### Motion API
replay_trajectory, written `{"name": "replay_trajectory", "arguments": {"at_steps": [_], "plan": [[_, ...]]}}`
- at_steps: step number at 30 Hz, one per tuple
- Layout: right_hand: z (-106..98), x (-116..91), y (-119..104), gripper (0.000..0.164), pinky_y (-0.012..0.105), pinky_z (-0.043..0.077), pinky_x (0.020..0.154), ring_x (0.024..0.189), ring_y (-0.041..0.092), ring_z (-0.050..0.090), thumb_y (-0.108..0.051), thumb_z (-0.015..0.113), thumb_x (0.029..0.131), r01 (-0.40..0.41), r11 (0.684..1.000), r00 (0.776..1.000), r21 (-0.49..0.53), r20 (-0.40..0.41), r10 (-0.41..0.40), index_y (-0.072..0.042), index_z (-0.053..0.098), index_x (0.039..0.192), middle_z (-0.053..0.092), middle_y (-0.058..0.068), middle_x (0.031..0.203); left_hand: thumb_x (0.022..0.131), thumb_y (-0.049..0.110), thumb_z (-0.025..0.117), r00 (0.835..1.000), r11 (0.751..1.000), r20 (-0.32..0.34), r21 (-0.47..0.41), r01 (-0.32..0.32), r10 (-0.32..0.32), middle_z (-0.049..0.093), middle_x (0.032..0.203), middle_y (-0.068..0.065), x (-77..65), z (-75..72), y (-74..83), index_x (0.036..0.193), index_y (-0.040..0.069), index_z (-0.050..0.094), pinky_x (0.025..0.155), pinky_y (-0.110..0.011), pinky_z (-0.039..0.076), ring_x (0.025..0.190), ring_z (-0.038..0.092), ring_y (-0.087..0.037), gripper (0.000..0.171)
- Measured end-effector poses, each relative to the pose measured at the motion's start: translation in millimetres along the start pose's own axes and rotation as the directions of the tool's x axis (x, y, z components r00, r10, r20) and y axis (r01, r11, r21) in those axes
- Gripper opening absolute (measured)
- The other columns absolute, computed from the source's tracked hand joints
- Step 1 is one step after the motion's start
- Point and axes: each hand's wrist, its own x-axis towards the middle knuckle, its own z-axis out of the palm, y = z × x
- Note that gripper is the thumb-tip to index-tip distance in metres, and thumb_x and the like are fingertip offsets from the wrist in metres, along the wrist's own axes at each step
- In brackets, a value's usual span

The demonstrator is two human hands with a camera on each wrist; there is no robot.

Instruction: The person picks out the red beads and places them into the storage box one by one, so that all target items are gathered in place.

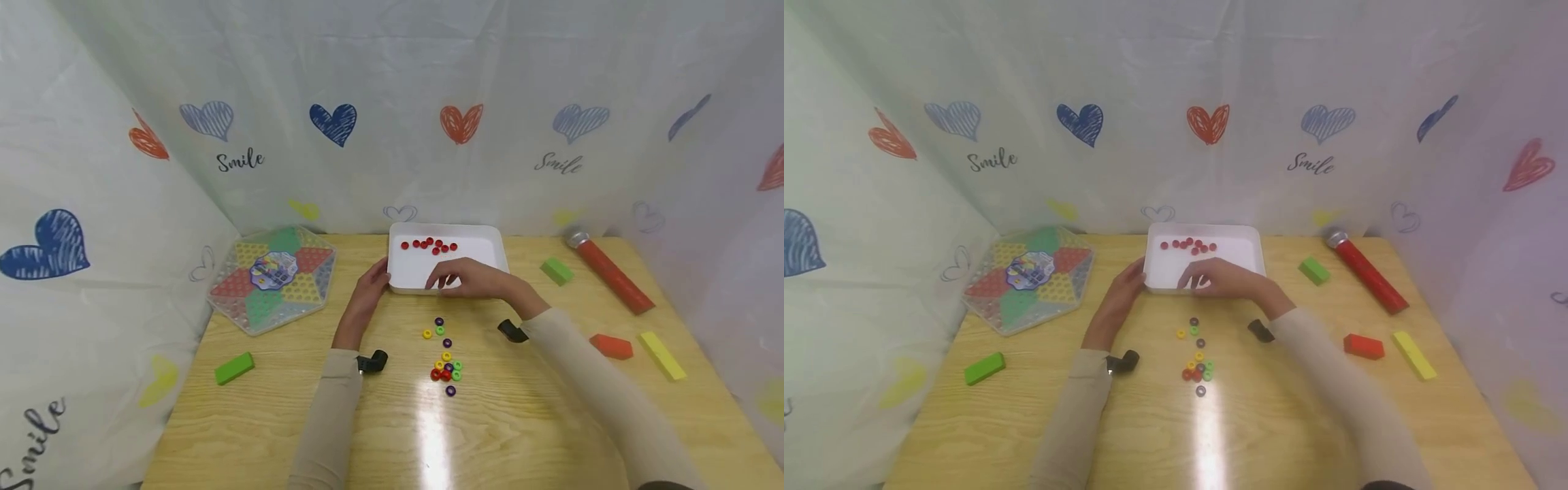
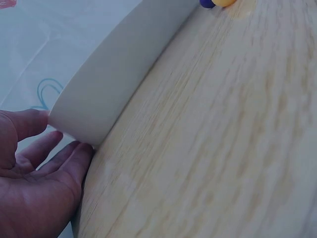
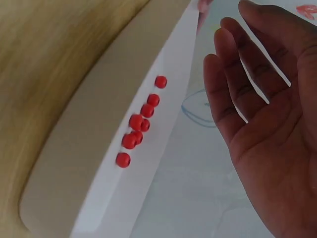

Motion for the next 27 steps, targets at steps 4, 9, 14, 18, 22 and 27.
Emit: {"name": "replay_trajectory", "arguments": {"at_steps": [4,9,14,18,22,27], "plan": [[22.1,-15.9,-11.5,0.022,0.031,0.053,0.087,0.094,0.007,0.061,-0.014,0.063,0.093,0.027,0.998,0.997,0.048,0.065,-0.03,-0.012,0.068,0.115,0.068,0.003,0.11,0.101,0.011,0.047,1.0,1.0,0.0,0.006,-0.004,0.004,0.038,0.152,-0.006,1.5,-1.4,0.1,0.149,0.012,0.037,0.113,-0.034,0.033,0.138,0.037,-0.015,0.049],[49.3,-32.0,-23.3,0.022,0.03,0.053,0.084,0.094,0.008,0.061,-0.013,0.066,0.092,0.071,0.993,0.988,0.093,0.132,-0.083,-0.014,0.068,0.114,0.067,0.001,0.11,0.102,0.012,0.047,1.0,1.0,-0.002,0.008,0.002,-0.002,0.039,0.151,-0.005,1.8,-1.6,0.6,0.148,0.015,0.039,0.113,-0.032,0.034,0.137,0.038,-0.014,0.047],[68.1,-42.4,-36.9,0.021,0.034,0.053,0.085,0.094,0.013,0.062,-0.017,0.067,0.092,0.056,0.994,0.985,0.091,0.158,-0.07,-0.016,0.069,0.113,0.066,-0.003,0.11,0.102,0.012,0.047,1.0,1.0,-0.006,0.011,0.018,-0.018,0.04,0.151,-0.002,1.4,-0.5,0.3,0.148,0.018,0.04,0.112,-0.031,0.035,0.137,0.039,-0.012,0.047],[77.3,-47.5,-46.1,0.022,0.032,0.05,0.09,0.1,0.013,0.06,-0.018,0.07,0.089,0.049,0.998,0.983,0.027,0.177,-0.053,-0.016,0.07,0.111,0.066,-0.007,0.11,0.102,0.012,0.047,1.0,1.0,-0.008,0.017,0.02,-0.02,0.039,0.151,-0.002,1.3,0.3,1.2,0.148,0.018,0.04,0.113,-0.032,0.034,0.137,0.038,-0.013,0.047],[88.6,-51.2,-44.7,0.022,0.027,0.048,0.092,0.103,0.006,0.058,-0.023,0.07,0.089,0.063,0.998,0.978,-0.03,0.2,-0.056,-0.021,0.07,0.111,0.064,-0.012,0.111,0.102,0.012,0.047,1.0,1.0,-0.012,0.016,0.024,-0.023,0.039,0.151,-0.003,0.3,1.3,2.0,0.148,0.017,0.04,0.113,-0.032,0.034,0.137,0.038,-0.013,0.047],[98.8,-52.9,-38.9,0.019,0.026,0.05,0.087,0.099,0.004,0.057,-0.024,0.07,0.09,0.091,0.994,0.982,-0.059,0.169,-0.08,-0.024,0.07,0.109,0.063,-0.014,0.108,0.102,0.011,0.047,0.999,1.0,-0.018,0.012,0.028,-0.028,0.039,0.152,-0.003,-0.9,1.9,3.1,0.148,0.016,0.04,0.113,-0.032,0.033,0.137,0.038,-0.013,0.047]]}}
